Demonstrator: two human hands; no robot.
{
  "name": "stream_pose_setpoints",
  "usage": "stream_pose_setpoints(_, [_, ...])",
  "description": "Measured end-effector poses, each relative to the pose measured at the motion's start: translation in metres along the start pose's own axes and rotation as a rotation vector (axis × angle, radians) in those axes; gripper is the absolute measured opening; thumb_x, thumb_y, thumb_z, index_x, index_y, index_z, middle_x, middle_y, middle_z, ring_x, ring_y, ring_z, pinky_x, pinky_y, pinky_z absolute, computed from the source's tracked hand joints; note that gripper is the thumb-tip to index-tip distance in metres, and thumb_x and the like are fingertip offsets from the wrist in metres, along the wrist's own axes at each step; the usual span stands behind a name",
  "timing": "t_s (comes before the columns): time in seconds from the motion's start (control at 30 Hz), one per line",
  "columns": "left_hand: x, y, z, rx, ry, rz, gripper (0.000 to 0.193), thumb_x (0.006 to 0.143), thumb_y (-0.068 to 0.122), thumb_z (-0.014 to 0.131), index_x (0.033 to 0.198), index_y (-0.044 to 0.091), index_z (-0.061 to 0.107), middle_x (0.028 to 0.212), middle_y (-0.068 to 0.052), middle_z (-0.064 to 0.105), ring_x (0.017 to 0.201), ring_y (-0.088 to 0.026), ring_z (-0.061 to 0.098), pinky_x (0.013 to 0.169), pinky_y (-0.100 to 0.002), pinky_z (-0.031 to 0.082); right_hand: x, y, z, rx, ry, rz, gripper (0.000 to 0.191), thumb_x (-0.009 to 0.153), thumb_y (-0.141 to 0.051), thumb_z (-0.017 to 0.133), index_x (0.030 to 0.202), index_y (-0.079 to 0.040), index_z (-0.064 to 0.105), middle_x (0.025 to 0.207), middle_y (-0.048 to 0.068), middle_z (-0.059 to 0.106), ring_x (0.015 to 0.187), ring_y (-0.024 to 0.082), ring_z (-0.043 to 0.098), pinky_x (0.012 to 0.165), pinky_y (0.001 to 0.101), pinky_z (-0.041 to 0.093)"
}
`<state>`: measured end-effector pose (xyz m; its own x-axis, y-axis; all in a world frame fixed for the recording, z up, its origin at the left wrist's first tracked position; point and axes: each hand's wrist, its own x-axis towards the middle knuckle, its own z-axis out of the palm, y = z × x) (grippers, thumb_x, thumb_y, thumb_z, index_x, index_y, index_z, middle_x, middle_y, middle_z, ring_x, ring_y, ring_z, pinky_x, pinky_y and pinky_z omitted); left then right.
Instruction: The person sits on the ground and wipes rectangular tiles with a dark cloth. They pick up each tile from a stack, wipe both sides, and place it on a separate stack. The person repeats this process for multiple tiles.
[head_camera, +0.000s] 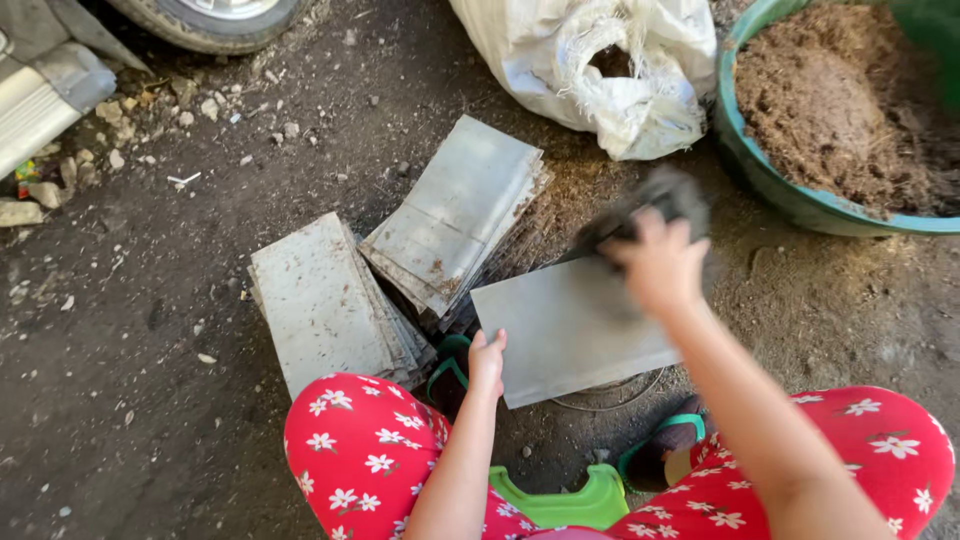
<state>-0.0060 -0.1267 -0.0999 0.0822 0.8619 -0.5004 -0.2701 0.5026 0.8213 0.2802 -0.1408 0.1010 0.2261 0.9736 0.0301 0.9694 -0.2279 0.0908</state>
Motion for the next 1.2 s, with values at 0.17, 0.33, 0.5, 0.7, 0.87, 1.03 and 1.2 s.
stream_pose_setpoints(0.17, [-0.006,0.001,0.002,-0.012,0.008,0.029,0.023,0.097,0.011,0.064,0.119,0.002,0.064,0.111,-0.008,0.071,0.100,-0.019,0.063,0.090,-0.037,0.050,-0.044,-0.078,0.021,-0.015,-0.041,-0.173,0.045,0.094,-0.021,0.056,0.128,-0.046,0.068,0.152,0.007,0.039,0.129,0.039,0.042,0.100,0.0713,0.036])
stream_pose_setpoints(0.33, [-0.020,-0.005,0.001,-0.065,0.032,-0.049,0.022,0.099,0.013,0.062,0.118,0.003,0.062,0.113,-0.009,0.070,0.101,-0.020,0.063,0.090,-0.038,0.050,-0.017,0.018,0.033,-0.084,-0.084,0.189,0.038,0.099,-0.025,0.053,0.124,-0.047,0.072,0.152,0.008,0.042,0.133,0.039,0.042,0.105,0.0700,0.034])
stream_pose_setpoints(0.5, [-0.022,-0.004,0.014,-0.134,0.133,-0.047,0.021,0.099,0.015,0.061,0.116,0.004,0.061,0.111,-0.007,0.070,0.101,-0.018,0.062,0.091,-0.038,0.049,0.000,0.109,0.025,-0.218,-0.290,0.431,0.032,0.096,-0.035,0.059,0.125,-0.041,0.073,0.152,0.007,0.044,0.141,0.042,0.036,0.098,0.0733,0.036])
stream_pose_setpoints(0.7, [-0.103,-0.032,0.037,0.086,0.001,-0.160,0.021,0.103,0.021,0.056,0.119,0.007,0.053,0.111,-0.011,0.067,0.093,-0.021,0.066,0.082,-0.040,0.055,-0.018,0.144,0.027,0.053,-0.026,0.459,0.056,0.087,-0.021,0.062,0.137,-0.046,0.067,0.157,0.016,0.038,0.141,0.054,0.030,0.101,0.0771,0.031])
stream_pose_setpoints(0.87, [-0.150,-0.014,0.044,0.795,-0.913,-0.314,0.029,0.096,0.033,0.070,0.114,0.010,0.065,0.100,-0.006,0.073,0.084,-0.017,0.070,0.072,-0.034,0.053,-0.022,0.156,0.017,0.214,0.006,0.470,0.056,0.088,-0.020,0.060,0.138,-0.045,0.066,0.157,0.017,0.037,0.134,0.052,0.037,0.103,0.0700,0.038])
stream_pose_setpoints(1.03, [-0.102,0.073,0.071,0.908,-0.621,0.254,0.016,0.087,0.024,0.075,0.095,0.010,0.076,0.091,-0.004,0.078,0.083,-0.015,0.073,0.078,-0.032,0.058,-0.036,0.170,-0.014,0.451,0.086,0.540,0.059,0.091,-0.013,0.054,0.139,-0.045,0.067,0.155,0.016,0.041,0.133,0.051,0.041,0.108,0.0588,0.044])
stream_pose_setpoints(1.2, [-0.007,0.126,0.142,1.138,-0.358,0.678,0.020,0.097,0.019,0.065,0.113,0.015,0.074,0.116,-0.011,0.069,0.106,-0.032,0.066,0.088,-0.043,0.053,-0.034,0.143,-0.039,0.529,0.019,0.513,0.063,0.084,-0.008,0.056,0.132,-0.046,0.070,0.155,0.012,0.039,0.132,0.045,0.041,0.106,0.0534,0.044])
